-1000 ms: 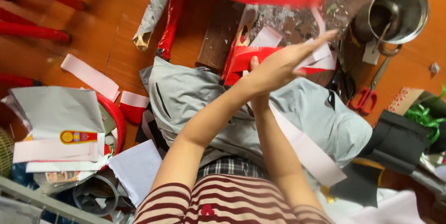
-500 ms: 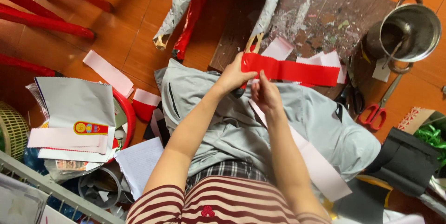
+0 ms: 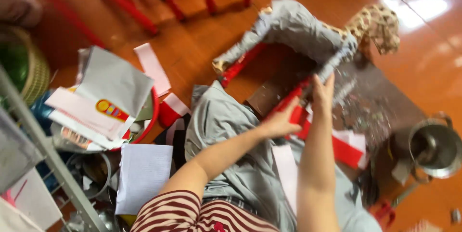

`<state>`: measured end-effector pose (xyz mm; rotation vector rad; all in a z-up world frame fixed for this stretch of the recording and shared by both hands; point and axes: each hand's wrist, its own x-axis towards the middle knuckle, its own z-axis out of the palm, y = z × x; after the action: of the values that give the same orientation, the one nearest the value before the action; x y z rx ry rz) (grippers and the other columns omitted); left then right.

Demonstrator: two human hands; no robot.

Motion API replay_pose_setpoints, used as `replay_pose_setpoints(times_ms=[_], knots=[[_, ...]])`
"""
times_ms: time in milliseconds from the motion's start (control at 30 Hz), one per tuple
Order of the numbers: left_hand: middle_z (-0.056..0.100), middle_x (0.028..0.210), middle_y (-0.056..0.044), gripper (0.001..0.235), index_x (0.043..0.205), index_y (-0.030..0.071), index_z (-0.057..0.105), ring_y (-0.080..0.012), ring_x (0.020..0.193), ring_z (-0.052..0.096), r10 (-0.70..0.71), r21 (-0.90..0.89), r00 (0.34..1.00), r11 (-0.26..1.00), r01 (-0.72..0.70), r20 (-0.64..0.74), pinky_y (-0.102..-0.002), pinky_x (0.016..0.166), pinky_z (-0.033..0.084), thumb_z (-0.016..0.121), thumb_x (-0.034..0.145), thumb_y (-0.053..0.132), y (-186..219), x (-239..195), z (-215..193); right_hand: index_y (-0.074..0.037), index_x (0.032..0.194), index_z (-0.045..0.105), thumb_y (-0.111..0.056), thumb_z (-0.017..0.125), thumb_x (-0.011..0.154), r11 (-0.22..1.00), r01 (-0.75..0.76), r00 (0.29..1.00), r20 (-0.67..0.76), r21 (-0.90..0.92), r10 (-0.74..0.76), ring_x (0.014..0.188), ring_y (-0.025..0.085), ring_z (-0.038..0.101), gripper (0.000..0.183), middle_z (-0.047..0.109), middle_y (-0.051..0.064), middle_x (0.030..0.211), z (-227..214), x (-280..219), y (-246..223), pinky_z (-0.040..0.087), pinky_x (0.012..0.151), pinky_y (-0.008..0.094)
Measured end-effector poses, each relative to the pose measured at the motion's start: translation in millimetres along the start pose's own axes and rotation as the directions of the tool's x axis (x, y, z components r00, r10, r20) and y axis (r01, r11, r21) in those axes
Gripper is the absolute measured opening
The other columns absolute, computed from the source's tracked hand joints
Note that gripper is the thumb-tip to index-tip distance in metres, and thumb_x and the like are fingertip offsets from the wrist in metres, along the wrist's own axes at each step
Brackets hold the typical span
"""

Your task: Decorating a paper and bamboo figure by gluing and applying strips of paper to its frame.

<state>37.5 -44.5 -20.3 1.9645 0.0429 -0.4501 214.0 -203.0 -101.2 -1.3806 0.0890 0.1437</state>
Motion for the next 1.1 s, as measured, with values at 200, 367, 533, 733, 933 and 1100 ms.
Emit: replay_pose_setpoints(times_ms=[200,367,533,733,933,1100], knots=[[0.070,0.093,-0.032,0.117,0.167,0.014,0.003,-0.0434,0.084,0.071,0.011,-0.065,0.999,0.998,-0.013,-0.034,-0.047,0.080,0.057,0.074,0.077,0.033,7,-4,13,-0.011,0.154,0.038,-0.006,0.059,0.105,0.979,-0.031,0.994,0.097,-0.203,0.051,0.085,0.019,0.060,0.053,0.059,0.010,0.111,2,-11,-21,0.052,0.067,0.034],[0.070,0.084,-0.031,0.113,0.167,0.017,0.001,-0.0439,0.076,0.070,-0.034,-0.045,0.998,0.998,0.032,-0.044,-0.050,0.074,0.056,0.072,0.080,0.031,5,-1,13,-0.001,0.140,0.040,-0.019,0.059,0.105,0.701,0.111,0.973,-0.066,-0.705,-0.220,0.080,0.021,0.065,0.043,0.066,0.014,0.105,27,-127,-74,0.052,0.071,0.037],[0.069,0.083,-0.030,0.110,0.167,0.022,0.000,-0.0442,0.074,0.070,-0.091,0.036,0.995,0.995,0.092,-0.029,-0.051,0.070,0.056,0.072,0.084,0.029,-10,14,24,0.001,0.114,0.071,-0.030,0.050,0.115,0.659,0.075,0.982,-0.060,-0.748,-0.180,0.082,0.018,0.066,0.038,0.071,0.014,0.092,7,-176,-22,0.050,0.076,0.034],[0.071,0.082,-0.030,0.111,0.169,0.014,0.000,-0.0421,0.070,0.073,0.003,0.037,1.000,0.999,-0.003,0.002,-0.051,0.066,0.057,0.067,0.081,0.024,-20,24,23,-0.001,0.110,0.068,-0.041,0.048,0.120,0.942,-0.212,0.973,0.034,-0.259,0.228,0.074,0.018,0.053,0.046,0.065,0.006,0.087,-9,-127,14,0.041,0.061,0.035],[0.064,0.114,-0.040,0.125,0.163,0.005,-0.013,-0.0443,0.101,0.071,0.221,-0.178,0.960,0.965,-0.190,0.171,-0.042,0.096,0.055,0.076,0.086,0.049,-42,23,18,-0.011,0.125,0.067,-0.037,0.060,0.107,0.840,-0.466,0.883,0.096,0.276,0.459,0.097,0.016,0.069,0.033,0.073,0.002,0.111,2,-112,24,0.056,0.085,0.033],[0.047,0.150,-0.035,0.129,0.170,0.014,-0.011,-0.0381,0.135,0.057,0.074,-0.180,0.967,0.983,-0.029,0.246,-0.036,0.113,0.042,0.072,0.081,0.056,13,-24,-29,-0.012,0.129,0.066,-0.034,0.065,0.105,0.717,-0.414,0.905,0.172,0.561,0.389,0.107,0.019,0.068,0.033,0.071,0.003,0.123,10,-124,25,0.056,0.095,0.037]])
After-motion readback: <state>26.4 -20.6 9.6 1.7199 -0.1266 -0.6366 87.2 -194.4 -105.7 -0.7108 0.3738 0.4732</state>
